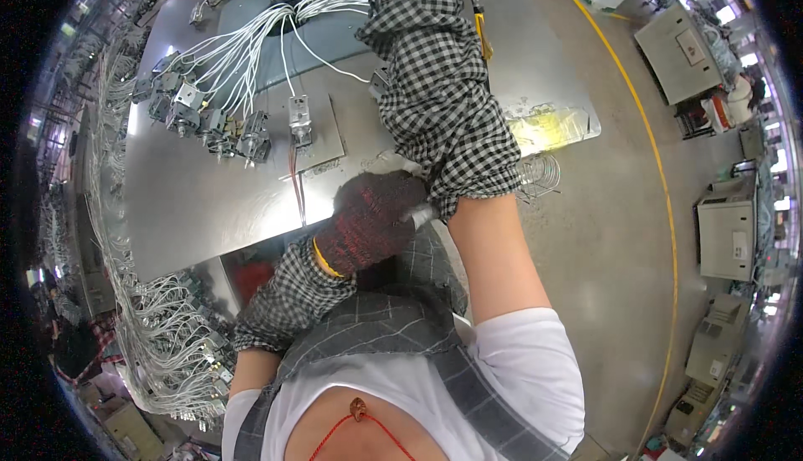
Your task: Manually assembling wire harnesses onto a metal base using an electric screwdriver.
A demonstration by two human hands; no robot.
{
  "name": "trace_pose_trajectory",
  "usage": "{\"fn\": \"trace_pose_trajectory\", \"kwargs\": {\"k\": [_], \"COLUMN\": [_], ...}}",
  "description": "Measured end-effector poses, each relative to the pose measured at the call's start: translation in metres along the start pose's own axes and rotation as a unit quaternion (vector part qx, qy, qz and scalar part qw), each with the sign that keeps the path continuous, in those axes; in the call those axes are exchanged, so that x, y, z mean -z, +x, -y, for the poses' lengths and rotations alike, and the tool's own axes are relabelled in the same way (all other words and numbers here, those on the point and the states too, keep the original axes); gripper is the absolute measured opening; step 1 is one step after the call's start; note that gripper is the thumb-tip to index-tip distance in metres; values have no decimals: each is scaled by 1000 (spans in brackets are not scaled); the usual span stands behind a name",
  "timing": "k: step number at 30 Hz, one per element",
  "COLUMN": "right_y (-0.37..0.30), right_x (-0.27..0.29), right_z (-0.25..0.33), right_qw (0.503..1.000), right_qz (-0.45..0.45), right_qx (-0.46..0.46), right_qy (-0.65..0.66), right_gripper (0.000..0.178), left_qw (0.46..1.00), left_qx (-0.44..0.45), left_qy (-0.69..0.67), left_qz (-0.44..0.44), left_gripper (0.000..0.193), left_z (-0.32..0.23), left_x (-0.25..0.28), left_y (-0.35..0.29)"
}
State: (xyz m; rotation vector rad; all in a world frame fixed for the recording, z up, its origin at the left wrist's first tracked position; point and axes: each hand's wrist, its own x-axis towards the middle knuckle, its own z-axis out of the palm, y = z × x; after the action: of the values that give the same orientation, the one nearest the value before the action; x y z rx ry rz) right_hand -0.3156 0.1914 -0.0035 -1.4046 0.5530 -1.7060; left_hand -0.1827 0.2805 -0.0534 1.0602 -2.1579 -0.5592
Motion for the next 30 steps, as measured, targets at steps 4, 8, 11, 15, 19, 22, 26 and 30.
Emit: {"fn": "trace_pose_trajectory", "kwargs": {"k": [4, 8, 11, 15, 19, 22, 26, 30], "right_y": [-3, 0, 10, 44, 98, 124, 112, 79], "right_x": [-2, -5, -6, -14, -39, -56, -61, -67], "right_z": [2, 4, 1, -14, -50, -74, -70, -44], "right_qw": [1000, 1000, 999, 995, 984, 976, 974, 975], "right_qz": [2, -1, -7, -7, -3, -10, -22, -16], "right_qx": [-2, 9, 28, 74, 115, 126, 104, 61], "right_qy": [3, 8, 21, 66, 134, 179, 199, 213], "right_gripper": [52, 57, 61, 66, 72, 76, 78, 78], "left_qw": [985, 957, 950, 988, 922, 920, 987, 985], "left_qx": [-26, -89, -146, -132, -52, -10, 31, 26], "left_qy": [-152, -263, -277, 19, 323, 367, 151, 141], "left_qz": [80, 83, 17, 73, -206, -141, -53, -100], "left_gripper": [20, 18, 24, 29, 61, 58, 67, 58], "left_z": [-14, -23, -25, -24, 13, 54, 91, 102], "left_x": [9, 17, 25, 50, 119, 145, 150, 157], "left_y": [-1, -4, -8, -7, -6, 4, 9, 1]}}
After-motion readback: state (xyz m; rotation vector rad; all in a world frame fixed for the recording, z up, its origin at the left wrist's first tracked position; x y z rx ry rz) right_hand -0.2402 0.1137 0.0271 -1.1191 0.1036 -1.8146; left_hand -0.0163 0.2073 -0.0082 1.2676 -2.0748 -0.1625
